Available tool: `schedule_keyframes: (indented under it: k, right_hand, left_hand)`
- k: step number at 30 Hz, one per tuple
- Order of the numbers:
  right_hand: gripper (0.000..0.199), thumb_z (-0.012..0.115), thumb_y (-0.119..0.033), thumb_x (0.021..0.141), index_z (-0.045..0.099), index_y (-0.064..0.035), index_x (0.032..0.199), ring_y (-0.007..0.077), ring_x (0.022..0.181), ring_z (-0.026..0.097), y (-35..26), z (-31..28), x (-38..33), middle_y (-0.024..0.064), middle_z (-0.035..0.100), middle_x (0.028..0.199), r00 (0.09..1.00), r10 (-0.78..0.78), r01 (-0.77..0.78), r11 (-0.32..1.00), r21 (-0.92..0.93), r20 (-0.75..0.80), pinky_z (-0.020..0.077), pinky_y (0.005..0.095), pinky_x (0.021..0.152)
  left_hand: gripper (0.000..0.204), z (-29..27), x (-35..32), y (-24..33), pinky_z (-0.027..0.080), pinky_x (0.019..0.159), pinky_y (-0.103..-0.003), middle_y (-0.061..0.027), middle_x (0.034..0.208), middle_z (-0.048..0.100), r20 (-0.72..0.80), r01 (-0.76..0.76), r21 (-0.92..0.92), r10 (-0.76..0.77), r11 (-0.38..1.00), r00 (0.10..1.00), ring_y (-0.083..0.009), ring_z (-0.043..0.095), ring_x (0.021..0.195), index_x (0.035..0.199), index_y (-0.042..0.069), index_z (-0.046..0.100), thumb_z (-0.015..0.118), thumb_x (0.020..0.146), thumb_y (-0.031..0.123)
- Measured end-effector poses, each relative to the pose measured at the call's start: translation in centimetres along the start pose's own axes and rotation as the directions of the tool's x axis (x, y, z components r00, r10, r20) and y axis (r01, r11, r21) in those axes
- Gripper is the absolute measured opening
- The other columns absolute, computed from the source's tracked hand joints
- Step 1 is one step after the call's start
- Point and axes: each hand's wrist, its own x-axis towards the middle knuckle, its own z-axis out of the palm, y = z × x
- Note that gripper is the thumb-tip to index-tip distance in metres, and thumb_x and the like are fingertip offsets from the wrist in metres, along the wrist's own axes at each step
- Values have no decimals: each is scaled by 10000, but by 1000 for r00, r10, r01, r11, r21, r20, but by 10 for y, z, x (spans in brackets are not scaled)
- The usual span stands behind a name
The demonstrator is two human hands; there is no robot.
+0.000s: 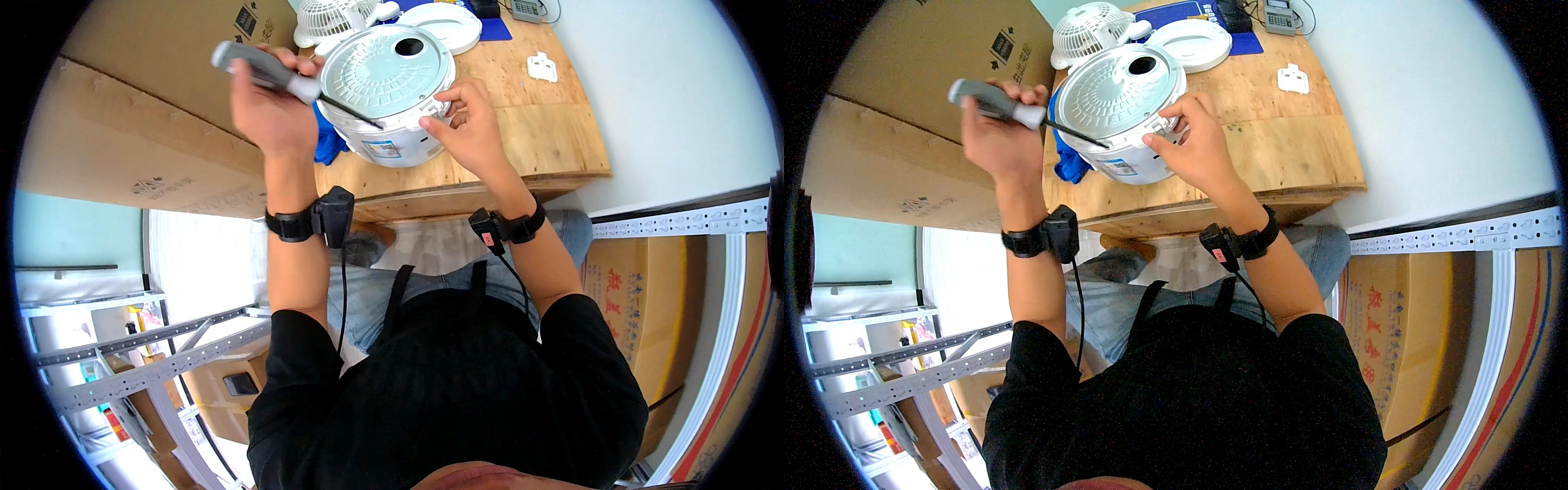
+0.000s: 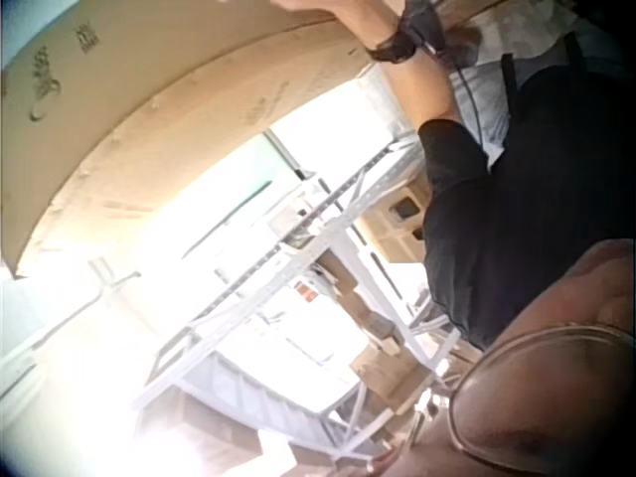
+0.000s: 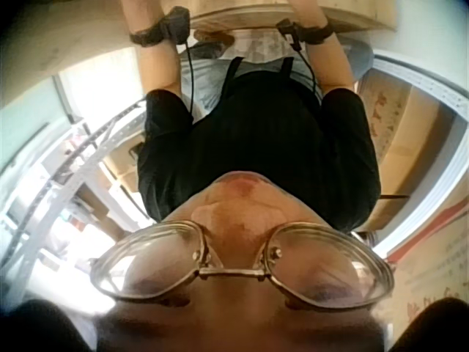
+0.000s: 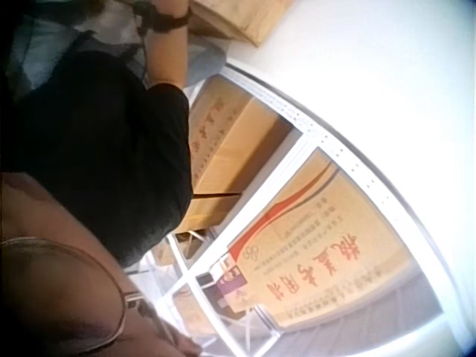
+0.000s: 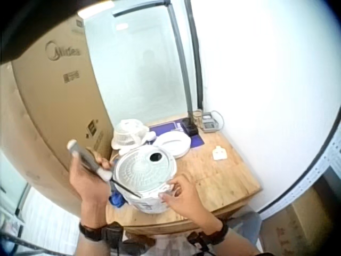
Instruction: The person removes the lid from a white rice cooker, uses a screwdriver to loosen screws on the inner lid, and then wipes the interior with a blue cloth.
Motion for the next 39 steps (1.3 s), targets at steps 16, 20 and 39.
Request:
schedule_keyframes:
  k: [16, 20, 39]
  right_hand:
    - [334, 839, -84, 728, 624, -42, 981, 152, 808, 529, 0, -1, -2, 45, 505, 1027, 999, -52, 52, 998, 19, 2, 491, 285, 686]
    - [337, 837, -81, 732, 628, -44, 993, 152, 811, 531, -4, -2, -3, 47, 503, 1035, 1000, -9, 9, 999, 32, 7, 496, 293, 698]
    - [336, 836, -100, 747, 627, -47, 1004, 151, 816, 541, 1, -1, -4, 49, 511, 1064, 1000, -31, 31, 999, 35, 0, 492, 283, 702]
  left_hand:
    - [386, 31, 36, -51, 497, 709, -438, -132, 898, 558, 111, -66, 68, 58, 995, 992, -244, 541, 746, 1093, 53, 468, 445, 1035, 435]
    - [384, 32, 39, -54, 502, 697, -431, -127, 869, 563, 184, -101, 86, 84, 991, 979, -234, 545, 711, 1073, 48, 467, 446, 1037, 430]
    - [360, 39, 37, -55, 492, 678, -426, -123, 853, 558, 223, -104, 99, 79, 990, 972, -228, 543, 707, 1074, 57, 471, 443, 1040, 415]
